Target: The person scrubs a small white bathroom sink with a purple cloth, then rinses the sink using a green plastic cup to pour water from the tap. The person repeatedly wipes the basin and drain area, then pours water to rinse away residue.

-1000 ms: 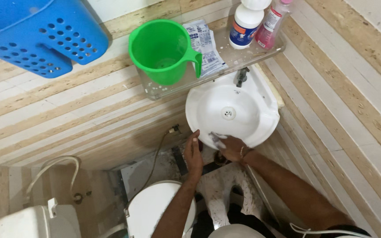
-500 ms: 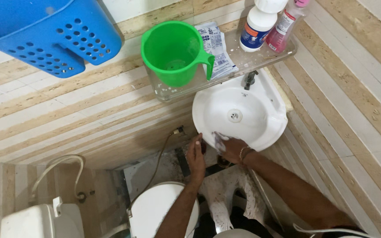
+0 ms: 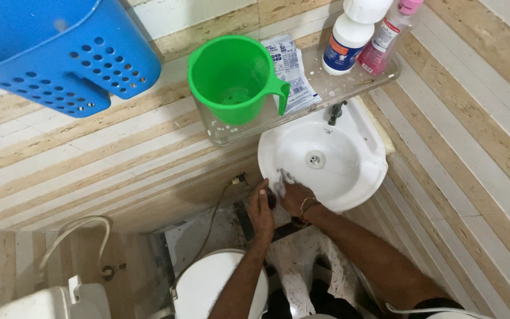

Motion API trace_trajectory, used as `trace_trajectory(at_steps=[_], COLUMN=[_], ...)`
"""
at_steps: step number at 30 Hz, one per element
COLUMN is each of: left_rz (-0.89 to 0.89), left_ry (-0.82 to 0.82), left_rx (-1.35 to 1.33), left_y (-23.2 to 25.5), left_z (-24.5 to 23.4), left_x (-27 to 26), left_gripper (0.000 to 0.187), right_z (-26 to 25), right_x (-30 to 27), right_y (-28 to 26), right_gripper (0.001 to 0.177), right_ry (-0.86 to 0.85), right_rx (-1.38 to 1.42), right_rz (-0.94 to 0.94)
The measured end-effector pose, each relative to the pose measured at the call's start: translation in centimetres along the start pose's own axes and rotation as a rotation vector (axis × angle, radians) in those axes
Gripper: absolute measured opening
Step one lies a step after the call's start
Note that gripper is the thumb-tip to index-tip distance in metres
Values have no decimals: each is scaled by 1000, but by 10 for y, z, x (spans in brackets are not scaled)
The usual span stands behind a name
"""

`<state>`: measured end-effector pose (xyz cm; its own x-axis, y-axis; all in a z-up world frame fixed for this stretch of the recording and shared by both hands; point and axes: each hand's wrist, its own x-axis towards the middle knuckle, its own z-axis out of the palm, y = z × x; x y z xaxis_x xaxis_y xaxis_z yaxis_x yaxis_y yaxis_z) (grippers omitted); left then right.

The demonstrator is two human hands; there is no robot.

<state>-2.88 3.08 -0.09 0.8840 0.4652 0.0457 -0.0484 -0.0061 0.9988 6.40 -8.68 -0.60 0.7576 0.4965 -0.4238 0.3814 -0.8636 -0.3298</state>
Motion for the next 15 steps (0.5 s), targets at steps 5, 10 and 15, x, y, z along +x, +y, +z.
trace_trajectory(at_steps=[5, 10, 15], left_rz=[74, 101, 64], left_ry=[11, 20, 33], left_rx=[-20, -64, -67], left_y=[-5, -12, -14], left_z=[-2, -3, -5], left_x=[8, 16, 19], left_gripper=[44, 42, 42], right_z=[13, 21, 18], right_x=[31, 57, 73], right_y=[-2, 0, -6], right_gripper=[70, 66, 50], right_ry=[122, 162, 94], right_rx=[168, 89, -157], right_rz=[55, 0, 17])
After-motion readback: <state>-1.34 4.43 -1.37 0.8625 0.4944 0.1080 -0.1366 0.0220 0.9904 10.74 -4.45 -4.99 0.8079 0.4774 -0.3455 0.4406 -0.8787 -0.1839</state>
